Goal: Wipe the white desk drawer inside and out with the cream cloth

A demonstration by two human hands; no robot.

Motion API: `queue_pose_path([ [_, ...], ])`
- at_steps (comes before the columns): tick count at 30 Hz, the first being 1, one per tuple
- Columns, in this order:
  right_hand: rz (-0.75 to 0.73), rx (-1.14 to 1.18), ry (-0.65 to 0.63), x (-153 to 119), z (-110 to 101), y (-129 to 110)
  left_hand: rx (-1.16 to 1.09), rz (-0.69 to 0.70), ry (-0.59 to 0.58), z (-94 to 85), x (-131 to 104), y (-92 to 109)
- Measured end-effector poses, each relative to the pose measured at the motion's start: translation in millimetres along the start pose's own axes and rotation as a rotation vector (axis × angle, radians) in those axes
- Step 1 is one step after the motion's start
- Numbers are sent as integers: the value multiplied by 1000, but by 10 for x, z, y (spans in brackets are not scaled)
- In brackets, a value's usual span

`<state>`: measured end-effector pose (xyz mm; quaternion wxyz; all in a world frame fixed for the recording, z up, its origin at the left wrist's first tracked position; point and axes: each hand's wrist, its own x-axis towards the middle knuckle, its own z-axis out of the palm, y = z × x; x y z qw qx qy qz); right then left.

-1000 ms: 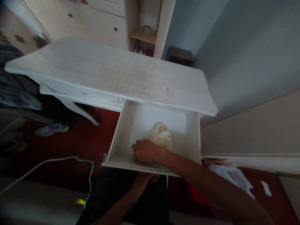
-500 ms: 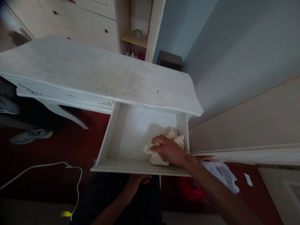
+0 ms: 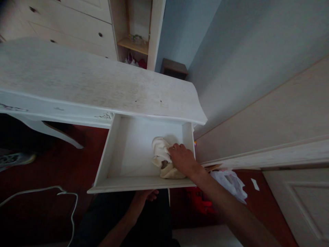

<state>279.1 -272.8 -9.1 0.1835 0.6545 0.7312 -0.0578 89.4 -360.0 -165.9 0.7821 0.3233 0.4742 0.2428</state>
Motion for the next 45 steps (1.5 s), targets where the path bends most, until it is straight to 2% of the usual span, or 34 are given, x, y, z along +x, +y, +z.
queue_pose_path([
  [2, 76, 18, -69, -83, 63, -80, 3, 8, 9, 11, 7, 5],
  [6, 114, 13, -83, -189, 190, -189, -29, -3, 68, 44, 19, -4],
  [11, 314, 64, -179, -102, 278, -110, -39, 10, 71, 46, 32, -39],
  [14, 436, 114, -152, -22, 253, -39, -31, 4, 60, 35, 44, -53],
  [17, 520, 77, -92, -20, 220, -70, -21, 7, 55, 26, 51, -65],
  [19, 494, 20, -29, -65, 226, -148, -7, 10, 50, 24, 53, -74],
  [22, 358, -21, 60, -135, 302, -284, -2, 9, 52, 28, 53, -85],
  [25, 314, 51, 19, -114, 430, -363, -23, 6, 64, 36, 47, -72],
  [29, 383, 121, 44, 66, 554, -345, 5, -29, 64, 26, 43, 22],
  [34, 451, 126, 109, 303, 540, -224, 44, -101, 29, -12, 48, 149],
  [39, 503, 91, 158, 553, 447, -72, 23, -79, 35, -15, -7, 154],
  [45, 524, 126, 147, 996, 191, 167, 10, -64, 38, -6, -34, 152],
])
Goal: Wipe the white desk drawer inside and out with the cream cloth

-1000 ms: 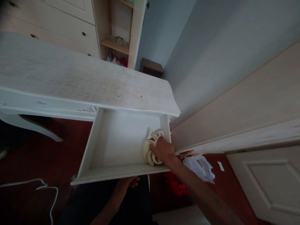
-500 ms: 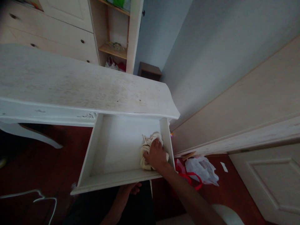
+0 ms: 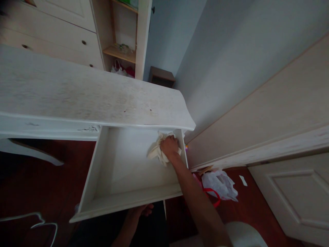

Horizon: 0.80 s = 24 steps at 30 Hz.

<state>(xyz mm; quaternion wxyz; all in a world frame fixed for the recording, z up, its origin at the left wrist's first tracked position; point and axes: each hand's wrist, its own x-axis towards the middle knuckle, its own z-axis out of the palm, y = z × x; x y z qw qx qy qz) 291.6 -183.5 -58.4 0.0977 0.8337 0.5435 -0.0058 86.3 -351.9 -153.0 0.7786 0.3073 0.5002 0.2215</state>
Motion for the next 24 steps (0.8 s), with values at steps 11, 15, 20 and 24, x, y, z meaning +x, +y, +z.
queue_pose_path([
  [11, 56, 47, 42, 158, -91, -248, 33, -30, -37, 2, 31, -31],
  [15, -72, 52, 93, 2, -115, -561, 76, -79, -60, 33, 161, -49],
  [20, -346, 88, 177, -161, -167, -1106, 106, -89, -54, 83, 238, -91],
  [24, -590, 133, 230, -268, -238, -1479, 87, -18, -34, 66, 63, -129],
])
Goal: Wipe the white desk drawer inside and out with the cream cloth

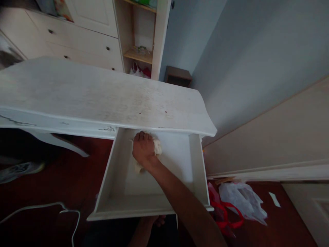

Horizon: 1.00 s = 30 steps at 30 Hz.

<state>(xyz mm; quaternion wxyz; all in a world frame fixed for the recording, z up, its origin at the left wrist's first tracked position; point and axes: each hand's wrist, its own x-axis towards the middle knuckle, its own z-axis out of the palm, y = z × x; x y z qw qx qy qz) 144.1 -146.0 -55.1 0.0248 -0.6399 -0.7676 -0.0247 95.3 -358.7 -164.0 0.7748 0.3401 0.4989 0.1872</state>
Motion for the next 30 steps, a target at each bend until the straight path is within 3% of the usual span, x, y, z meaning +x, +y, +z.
queue_pose_path([
  [6, -347, 38, -37, -24, 0, -285, -1, 88, 18, -14, -207, -23],
  [15, -674, 143, -187, -751, 8, -358, -9, 133, 37, 26, -172, -19],
  [20, -841, 201, -360, -871, -78, -337, -7, 124, 39, 14, -188, 15],
  [25, -823, 211, -410, -873, -152, -233, -43, 100, 3, 12, -199, 91],
  [30, -899, 124, -545, -948, -187, 154, -96, 80, 34, 40, -177, 54],
])
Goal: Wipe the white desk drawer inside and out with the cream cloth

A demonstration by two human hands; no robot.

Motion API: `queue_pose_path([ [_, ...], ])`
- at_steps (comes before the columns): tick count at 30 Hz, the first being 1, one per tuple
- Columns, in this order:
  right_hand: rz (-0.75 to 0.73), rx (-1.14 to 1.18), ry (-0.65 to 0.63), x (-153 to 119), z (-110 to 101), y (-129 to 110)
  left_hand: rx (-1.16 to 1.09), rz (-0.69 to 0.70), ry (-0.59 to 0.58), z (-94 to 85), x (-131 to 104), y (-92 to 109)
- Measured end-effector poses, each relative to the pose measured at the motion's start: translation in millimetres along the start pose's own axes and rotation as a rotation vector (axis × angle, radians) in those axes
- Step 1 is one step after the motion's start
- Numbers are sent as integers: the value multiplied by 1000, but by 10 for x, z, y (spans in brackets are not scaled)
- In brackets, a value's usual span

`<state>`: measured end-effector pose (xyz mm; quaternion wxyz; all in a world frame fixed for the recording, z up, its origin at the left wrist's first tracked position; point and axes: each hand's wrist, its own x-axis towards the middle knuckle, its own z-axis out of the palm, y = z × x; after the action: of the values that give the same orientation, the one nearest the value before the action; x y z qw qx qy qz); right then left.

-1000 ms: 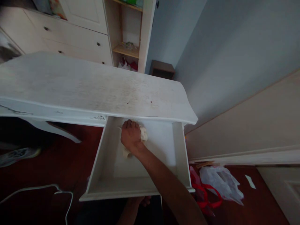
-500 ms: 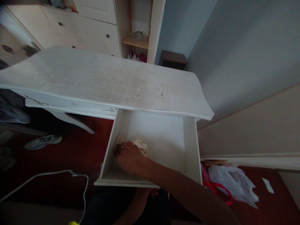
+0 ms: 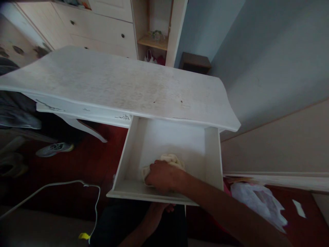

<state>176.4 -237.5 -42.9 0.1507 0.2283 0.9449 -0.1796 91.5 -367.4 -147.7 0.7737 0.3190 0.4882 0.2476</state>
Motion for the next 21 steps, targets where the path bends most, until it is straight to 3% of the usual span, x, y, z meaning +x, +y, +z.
queue_pose_path([
  [3, 90, 90, -30, -288, 40, 144, 11, 21, -15, -7, 9, -36],
  [5, 160, 200, 38, -467, 43, 239, 28, 38, -34, -15, 10, -41],
  [7, 185, 321, 190, -604, 10, 327, 45, 43, -53, -21, 7, -32],
  [11, 103, 447, 616, -672, -142, 456, 53, 20, -37, -20, 0, -11],
  [14, 88, 431, 871, -511, -273, 508, 68, 33, -41, -24, 1, -7],
  [17, 122, 402, 1034, -194, -374, 542, 77, 31, -46, -31, 7, -3],
  [19, 151, 386, 1088, 69, -411, 553, 68, 28, -34, -32, 11, 1],
  [21, 159, 355, 1064, 333, -420, 533, 56, 31, -29, -27, 12, 4],
])
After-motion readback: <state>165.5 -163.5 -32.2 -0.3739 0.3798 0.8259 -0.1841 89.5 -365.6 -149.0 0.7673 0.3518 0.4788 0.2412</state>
